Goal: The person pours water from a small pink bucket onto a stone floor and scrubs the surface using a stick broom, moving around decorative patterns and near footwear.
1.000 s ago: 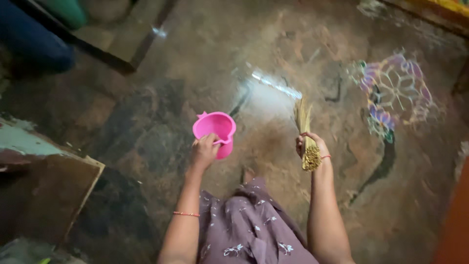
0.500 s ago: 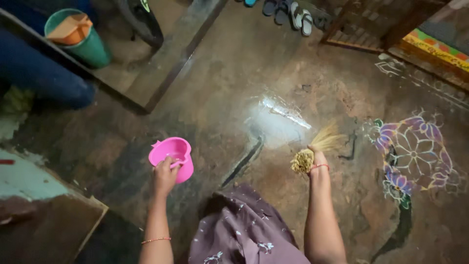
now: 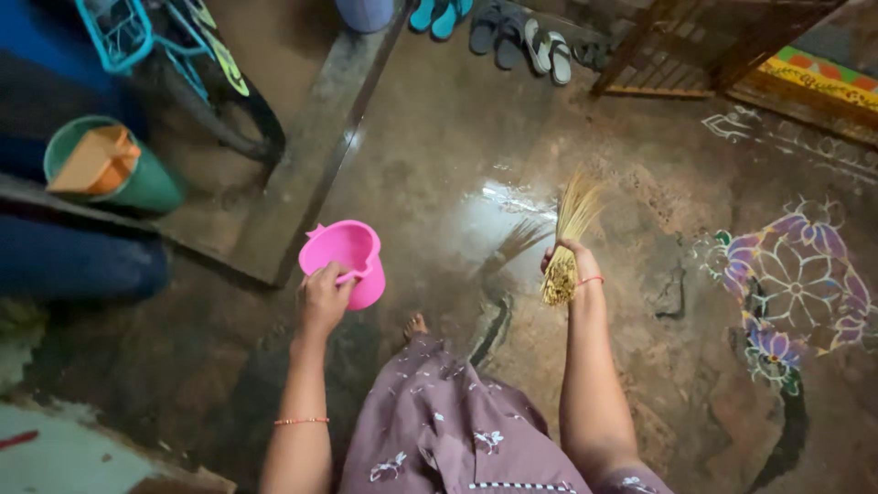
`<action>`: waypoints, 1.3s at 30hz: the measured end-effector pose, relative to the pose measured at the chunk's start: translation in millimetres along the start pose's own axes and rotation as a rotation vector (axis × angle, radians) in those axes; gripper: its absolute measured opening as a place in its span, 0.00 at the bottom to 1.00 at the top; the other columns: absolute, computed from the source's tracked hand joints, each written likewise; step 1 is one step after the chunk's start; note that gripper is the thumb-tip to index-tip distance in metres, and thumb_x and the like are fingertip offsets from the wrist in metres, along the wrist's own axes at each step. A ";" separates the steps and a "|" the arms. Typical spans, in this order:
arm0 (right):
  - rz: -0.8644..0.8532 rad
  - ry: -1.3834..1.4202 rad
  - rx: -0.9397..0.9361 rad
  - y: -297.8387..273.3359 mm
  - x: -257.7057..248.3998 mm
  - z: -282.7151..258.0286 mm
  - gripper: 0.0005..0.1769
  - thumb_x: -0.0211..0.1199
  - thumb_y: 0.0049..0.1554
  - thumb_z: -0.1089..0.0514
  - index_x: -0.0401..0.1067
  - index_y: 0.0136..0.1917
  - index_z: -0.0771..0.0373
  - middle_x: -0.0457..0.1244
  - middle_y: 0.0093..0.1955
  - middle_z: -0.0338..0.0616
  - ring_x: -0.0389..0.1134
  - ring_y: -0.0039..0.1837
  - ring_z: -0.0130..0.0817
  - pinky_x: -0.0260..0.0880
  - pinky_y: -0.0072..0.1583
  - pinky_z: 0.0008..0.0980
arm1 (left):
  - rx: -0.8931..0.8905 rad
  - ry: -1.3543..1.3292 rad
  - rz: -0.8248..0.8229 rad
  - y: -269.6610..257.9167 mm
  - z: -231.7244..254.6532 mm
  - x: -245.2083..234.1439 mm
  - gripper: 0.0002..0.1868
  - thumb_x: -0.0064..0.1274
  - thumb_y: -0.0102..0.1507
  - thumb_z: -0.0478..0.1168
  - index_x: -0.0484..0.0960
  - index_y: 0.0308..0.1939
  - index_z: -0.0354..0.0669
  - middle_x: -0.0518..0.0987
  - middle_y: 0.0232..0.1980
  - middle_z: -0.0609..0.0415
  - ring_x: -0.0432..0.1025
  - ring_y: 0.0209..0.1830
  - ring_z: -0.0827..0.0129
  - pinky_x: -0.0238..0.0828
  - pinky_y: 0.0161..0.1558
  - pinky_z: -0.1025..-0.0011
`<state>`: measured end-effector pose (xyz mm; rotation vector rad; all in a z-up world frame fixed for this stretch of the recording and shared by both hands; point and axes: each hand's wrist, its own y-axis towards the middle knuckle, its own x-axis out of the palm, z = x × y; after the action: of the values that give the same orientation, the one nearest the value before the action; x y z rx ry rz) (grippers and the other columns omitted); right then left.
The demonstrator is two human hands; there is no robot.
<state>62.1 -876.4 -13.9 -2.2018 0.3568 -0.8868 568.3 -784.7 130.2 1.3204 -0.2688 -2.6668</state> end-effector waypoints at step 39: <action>0.315 0.409 0.092 311.3 243.1 -171.3 0.11 0.57 0.59 0.55 0.65 0.51 0.62 0.64 0.37 0.51 0.66 0.37 0.38 0.70 0.41 0.37 | 0.195 0.086 -0.461 692.4 -142.5 148.8 0.12 0.65 0.58 0.43 0.84 0.41 0.43 0.83 0.38 0.42 0.79 0.40 0.46 0.74 0.41 0.51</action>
<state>124.0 -1302.1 -31.9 -1.8046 0.8159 -1.1444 632.6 -1502.9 88.0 1.7362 -0.2426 -3.0030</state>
